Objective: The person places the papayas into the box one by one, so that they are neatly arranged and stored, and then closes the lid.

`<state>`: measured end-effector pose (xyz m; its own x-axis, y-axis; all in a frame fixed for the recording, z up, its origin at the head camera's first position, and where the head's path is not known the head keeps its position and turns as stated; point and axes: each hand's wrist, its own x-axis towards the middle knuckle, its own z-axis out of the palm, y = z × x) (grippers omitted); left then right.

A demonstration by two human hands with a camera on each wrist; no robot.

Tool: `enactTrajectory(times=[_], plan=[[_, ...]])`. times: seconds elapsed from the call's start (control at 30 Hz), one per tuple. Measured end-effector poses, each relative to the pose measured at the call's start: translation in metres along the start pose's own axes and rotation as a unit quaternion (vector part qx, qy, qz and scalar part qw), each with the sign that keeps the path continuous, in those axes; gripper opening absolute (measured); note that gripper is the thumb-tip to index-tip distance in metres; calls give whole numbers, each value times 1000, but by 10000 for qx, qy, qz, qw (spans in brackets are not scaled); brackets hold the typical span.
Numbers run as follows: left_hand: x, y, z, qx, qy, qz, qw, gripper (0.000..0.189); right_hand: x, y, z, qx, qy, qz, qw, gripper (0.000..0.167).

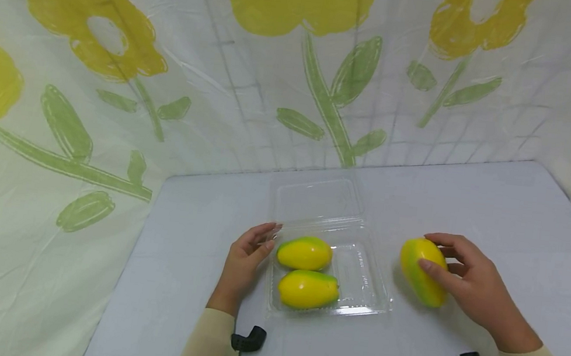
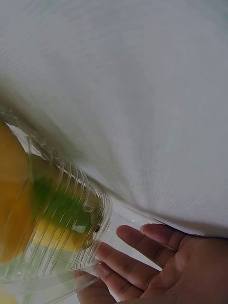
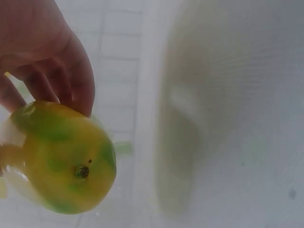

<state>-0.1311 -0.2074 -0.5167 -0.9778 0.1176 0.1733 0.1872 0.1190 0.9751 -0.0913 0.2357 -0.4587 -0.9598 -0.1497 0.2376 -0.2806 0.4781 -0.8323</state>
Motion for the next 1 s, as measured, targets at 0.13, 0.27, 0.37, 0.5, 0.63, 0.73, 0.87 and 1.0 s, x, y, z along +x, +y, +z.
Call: enactTrajectory(times=[0.13, 0.27, 0.37, 0.5, 0.63, 0.73, 0.87, 1.0], plan=[[0, 0, 0, 3, 0, -1, 10000, 40, 0, -4, -1, 17, 22, 0, 10000, 44], [0, 0, 0, 2, -3, 27, 10000, 40, 0, -8, -1, 95, 29, -36, 9999, 44], [0, 0, 0, -12, -5, 40, 10000, 40, 1, -11, 0, 192, 45, -80, 9998, 44], [0, 0, 0, -39, -12, 35, 10000, 41, 2, -15, 1, 286, 87, -149, 9994, 48], [0, 0, 0, -13, -19, 23, 10000, 41, 5, -21, 2, 324, 106, -322, 9989, 52], [0, 0, 0, 20, -11, 20, 10000, 41, 9, -27, 3, 386, 110, -439, 9982, 51], [0, -1, 0, 1, -8, -6, 10000, 41, 15, -35, 6, 507, 93, -572, 9970, 49], [0, 0, 0, 0, -24, -7, 10000, 41, 18, -41, 11, 605, 37, -660, 9960, 49]])
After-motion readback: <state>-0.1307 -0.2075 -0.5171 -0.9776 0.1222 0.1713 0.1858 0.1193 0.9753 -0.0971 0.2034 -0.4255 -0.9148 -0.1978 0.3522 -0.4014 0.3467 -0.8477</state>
